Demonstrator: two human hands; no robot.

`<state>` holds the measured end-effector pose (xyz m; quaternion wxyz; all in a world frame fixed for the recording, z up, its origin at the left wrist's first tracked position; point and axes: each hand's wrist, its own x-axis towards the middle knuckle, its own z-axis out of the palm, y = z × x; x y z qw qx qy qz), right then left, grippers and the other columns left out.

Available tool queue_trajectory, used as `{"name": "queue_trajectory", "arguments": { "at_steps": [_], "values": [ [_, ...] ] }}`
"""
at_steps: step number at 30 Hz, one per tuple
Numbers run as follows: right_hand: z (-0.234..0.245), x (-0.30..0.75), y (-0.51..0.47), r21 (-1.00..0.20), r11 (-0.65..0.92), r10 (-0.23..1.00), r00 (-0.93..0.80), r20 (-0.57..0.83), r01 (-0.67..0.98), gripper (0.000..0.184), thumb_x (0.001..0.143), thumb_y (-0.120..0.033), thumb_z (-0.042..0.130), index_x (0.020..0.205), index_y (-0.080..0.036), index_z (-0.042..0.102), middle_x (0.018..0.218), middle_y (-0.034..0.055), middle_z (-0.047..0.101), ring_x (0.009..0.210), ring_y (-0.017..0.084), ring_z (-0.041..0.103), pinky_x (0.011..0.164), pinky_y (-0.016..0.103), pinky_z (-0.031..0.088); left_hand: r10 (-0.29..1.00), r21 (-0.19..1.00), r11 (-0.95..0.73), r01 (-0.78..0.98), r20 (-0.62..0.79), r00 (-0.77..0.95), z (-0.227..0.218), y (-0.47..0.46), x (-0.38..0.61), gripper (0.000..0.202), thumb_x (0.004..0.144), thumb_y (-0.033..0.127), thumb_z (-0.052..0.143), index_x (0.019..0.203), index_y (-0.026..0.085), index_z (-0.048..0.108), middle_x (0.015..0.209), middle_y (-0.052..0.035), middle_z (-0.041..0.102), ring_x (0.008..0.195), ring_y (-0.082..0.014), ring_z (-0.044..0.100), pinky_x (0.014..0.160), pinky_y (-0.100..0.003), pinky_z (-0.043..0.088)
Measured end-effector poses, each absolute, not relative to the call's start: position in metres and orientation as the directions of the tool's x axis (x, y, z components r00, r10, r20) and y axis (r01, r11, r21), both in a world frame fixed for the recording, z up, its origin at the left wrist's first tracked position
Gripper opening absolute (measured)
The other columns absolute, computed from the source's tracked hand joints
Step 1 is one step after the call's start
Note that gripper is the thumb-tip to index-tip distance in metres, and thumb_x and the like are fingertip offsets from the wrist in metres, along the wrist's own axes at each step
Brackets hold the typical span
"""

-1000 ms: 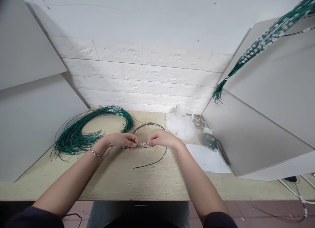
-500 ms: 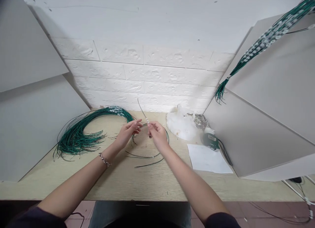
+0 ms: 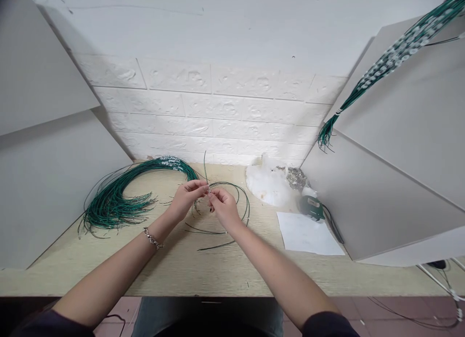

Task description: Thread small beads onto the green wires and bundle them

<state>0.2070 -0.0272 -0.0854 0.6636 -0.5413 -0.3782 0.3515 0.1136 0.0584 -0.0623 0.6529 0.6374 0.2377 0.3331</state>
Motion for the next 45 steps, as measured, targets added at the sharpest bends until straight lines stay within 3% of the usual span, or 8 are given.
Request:
{"name": "queue_trajectory", "arguments": {
  "at_steps": [7, 19, 23, 33, 40, 43, 45],
  "values": [
    [-0.087, 0.204, -0.027, -0.988, 0.128, 0.892, 0.446, 0.079, -0.082, 0.026, 0.067, -0.042, 0.058, 0.073, -0.017, 0.052, 0.052, -0.0036, 0.048, 0.046, 0.008, 0.041, 0.044, 0.022, 0.035, 0.704, 0.99, 0.004, -0.14, 0.097, 0.703, -0.062, 0.061, 0.112, 0.023, 0.066, 0.037, 0.064, 0.062, 0.014, 0.057, 0.061, 0.0003, 0.056, 0.059, -0.0094, 0.049, 0.063, -0.023, 0.041],
    [-0.09, 0.205, -0.026, -0.996, 0.072, 0.899, 0.437, 0.043, -0.05, 0.026, 0.066, -0.042, 0.058, 0.07, -0.017, 0.052, 0.05, -0.0042, 0.047, 0.045, 0.008, 0.042, 0.043, 0.021, 0.035, 0.802, 0.972, 0.146, -0.183, -0.008, 0.597, -0.065, 0.065, 0.113, 0.03, 0.059, 0.039, 0.068, 0.053, 0.014, 0.053, 0.053, 0.002, 0.051, 0.053, -0.0084, 0.047, 0.059, -0.023, 0.039],
    [-0.092, 0.204, -0.026, -0.999, 0.046, 0.924, 0.381, 0.032, -0.028, 0.022, 0.067, -0.039, 0.056, 0.069, -0.017, 0.051, 0.05, -0.0048, 0.047, 0.044, 0.007, 0.042, 0.043, 0.021, 0.035, 0.762, 0.963, 0.203, -0.18, -0.04, 0.646, -0.067, 0.069, 0.113, 0.027, 0.062, 0.038, 0.067, 0.059, 0.014, 0.055, 0.056, 0.0008, 0.055, 0.055, -0.0092, 0.05, 0.059, -0.023, 0.039],
    [-0.092, 0.202, -0.029, -0.987, -0.101, 0.98, 0.182, -0.077, 0.126, 0.012, 0.07, -0.028, 0.055, 0.065, -0.017, 0.051, 0.05, -0.0047, 0.048, 0.043, 0.006, 0.043, 0.043, 0.019, 0.035, 0.71, 0.822, 0.472, -0.318, -0.141, 0.69, -0.062, 0.082, 0.108, 0.012, 0.07, 0.024, 0.063, 0.07, 0.014, 0.056, 0.068, -0.0006, 0.059, 0.062, -0.0082, 0.056, 0.056, -0.019, 0.044],
    [-0.09, 0.204, -0.032, -0.971, -0.15, 0.983, 0.136, -0.126, 0.186, 0.02, 0.071, -0.036, 0.058, 0.069, -0.016, 0.054, 0.054, -0.003, 0.052, 0.045, 0.007, 0.045, 0.045, 0.02, 0.037, 0.698, 0.792, 0.505, -0.345, -0.138, 0.703, -0.06, 0.09, 0.104, 0.003, 0.074, 0.014, 0.058, 0.072, 0.012, 0.057, 0.064, 0.0004, 0.058, 0.056, -0.0055, 0.055, 0.055, -0.016, 0.046],
    [-0.083, 0.206, -0.033, -0.937, -0.127, 0.99, 0.101, -0.099, 0.326, 0.022, 0.074, -0.038, 0.055, 0.074, -0.016, 0.058, 0.061, -0.0006, 0.057, 0.052, 0.009, 0.049, 0.05, 0.021, 0.038, 0.699, 0.805, 0.497, -0.326, -0.148, 0.7, -0.062, 0.092, 0.104, 0.004, 0.075, 0.014, 0.058, 0.072, 0.012, 0.057, 0.065, -0.0002, 0.059, 0.057, -0.006, 0.056, 0.055, -0.016, 0.047],
    [-0.072, 0.216, -0.034, -0.867, -0.068, 0.988, 0.156, 0.012, 0.494, 0.022, 0.076, -0.037, 0.052, 0.075, -0.016, 0.059, 0.068, 0.001, 0.06, 0.06, 0.011, 0.051, 0.057, 0.022, 0.039, 0.694, 0.808, 0.499, -0.313, -0.156, 0.703, -0.064, 0.093, 0.105, 0.005, 0.075, 0.015, 0.058, 0.071, 0.013, 0.056, 0.066, -0.0007, 0.06, 0.058, -0.0066, 0.057, 0.056, -0.017, 0.048]
  ]
}}
